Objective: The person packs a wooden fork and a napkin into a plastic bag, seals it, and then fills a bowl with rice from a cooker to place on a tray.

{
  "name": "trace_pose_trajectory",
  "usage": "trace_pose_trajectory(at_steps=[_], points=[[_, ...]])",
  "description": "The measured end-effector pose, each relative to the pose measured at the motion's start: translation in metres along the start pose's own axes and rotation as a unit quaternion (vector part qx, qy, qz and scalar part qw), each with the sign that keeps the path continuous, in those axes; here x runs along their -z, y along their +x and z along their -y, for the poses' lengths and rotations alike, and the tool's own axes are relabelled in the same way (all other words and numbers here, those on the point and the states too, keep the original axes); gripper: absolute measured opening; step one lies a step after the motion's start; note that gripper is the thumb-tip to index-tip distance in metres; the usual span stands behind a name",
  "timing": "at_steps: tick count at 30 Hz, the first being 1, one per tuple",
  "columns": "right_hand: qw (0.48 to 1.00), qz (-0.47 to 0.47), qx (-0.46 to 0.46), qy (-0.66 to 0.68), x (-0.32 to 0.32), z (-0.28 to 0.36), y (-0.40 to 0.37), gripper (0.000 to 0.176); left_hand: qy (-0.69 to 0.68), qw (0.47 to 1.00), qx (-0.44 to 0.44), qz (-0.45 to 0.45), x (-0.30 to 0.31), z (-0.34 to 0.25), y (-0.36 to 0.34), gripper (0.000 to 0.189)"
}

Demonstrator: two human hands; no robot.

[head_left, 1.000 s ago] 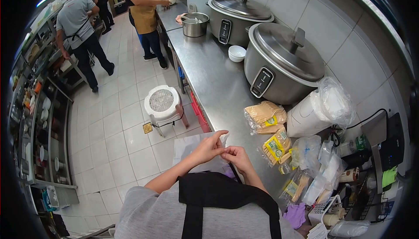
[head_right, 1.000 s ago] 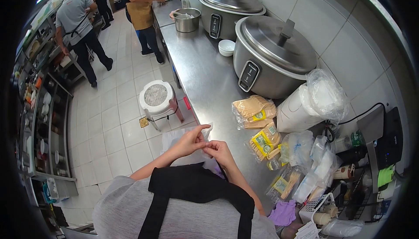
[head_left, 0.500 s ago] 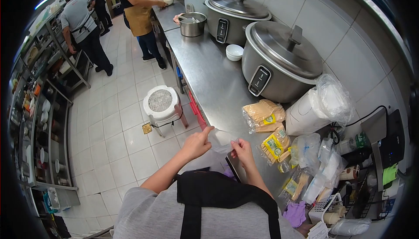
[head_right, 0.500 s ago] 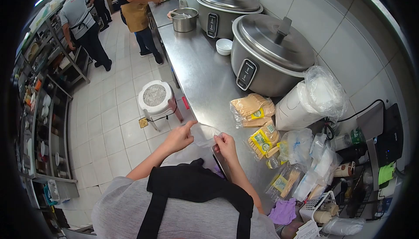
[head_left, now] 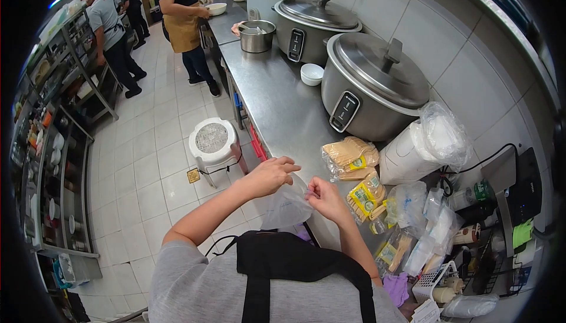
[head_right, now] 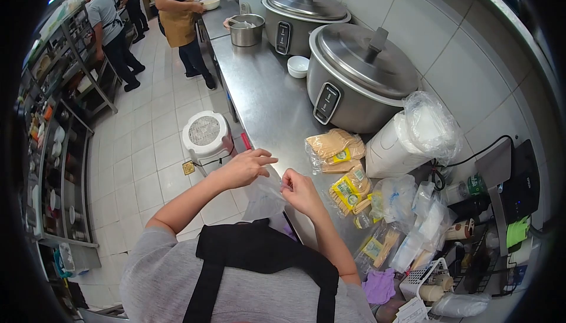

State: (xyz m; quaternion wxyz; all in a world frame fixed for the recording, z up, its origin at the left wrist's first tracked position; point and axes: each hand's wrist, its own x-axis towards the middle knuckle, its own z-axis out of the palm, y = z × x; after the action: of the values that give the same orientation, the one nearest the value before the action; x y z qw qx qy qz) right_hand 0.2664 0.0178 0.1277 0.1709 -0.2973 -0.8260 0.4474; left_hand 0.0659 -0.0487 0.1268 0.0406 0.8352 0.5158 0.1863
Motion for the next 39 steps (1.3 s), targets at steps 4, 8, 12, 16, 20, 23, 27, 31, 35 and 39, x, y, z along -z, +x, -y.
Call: trace_pose_trajectory(at_steps=[4,8,12,16,20,23,27,31,35,39], points=[[0.999,0.008,-0.001,-0.036,0.003,0.006,-0.001,0.013,-0.037,0.997,0.069,-0.013,0.015,-0.006,0.0,0.013],[0.997,-0.025,0.035,-0.068,-0.003,0.0,0.003,0.019,0.029,0.99,0.118,-0.069,0.023,-0.001,-0.007,0.019],[0.99,-0.01,0.05,-0.134,-0.004,-0.003,0.003,0.029,0.034,0.989,0.127,-0.072,0.024,-0.01,-0.015,0.029],[0.991,0.005,0.025,-0.134,-0.006,-0.016,-0.004,0.033,-0.009,0.988,0.154,-0.011,0.007,-0.02,-0.033,0.036],[0.991,-0.004,0.037,-0.132,-0.008,-0.018,-0.007,0.03,-0.037,0.988,0.144,0.041,-0.016,-0.025,-0.043,0.04],[0.99,-0.053,0.057,-0.114,-0.002,-0.002,-0.003,0.027,-0.026,0.988,0.154,-0.003,-0.017,0.002,-0.036,0.046],[0.982,-0.149,0.097,-0.059,0.002,0.024,-0.002,0.023,0.045,0.982,0.171,-0.059,0.061,0.028,0.009,0.057],[0.974,-0.19,0.119,0.008,-0.006,0.029,-0.017,0.022,0.16,0.936,0.079,-0.302,0.152,0.004,0.05,0.063],[0.981,-0.18,0.07,-0.001,-0.021,-0.006,-0.044,0.018,0.167,0.819,0.027,-0.548,0.145,-0.034,0.052,0.047],[0.981,-0.19,-0.029,-0.025,-0.018,-0.042,-0.081,0.012,0.109,0.931,0.036,-0.347,0.022,0.01,0.05,0.039]])
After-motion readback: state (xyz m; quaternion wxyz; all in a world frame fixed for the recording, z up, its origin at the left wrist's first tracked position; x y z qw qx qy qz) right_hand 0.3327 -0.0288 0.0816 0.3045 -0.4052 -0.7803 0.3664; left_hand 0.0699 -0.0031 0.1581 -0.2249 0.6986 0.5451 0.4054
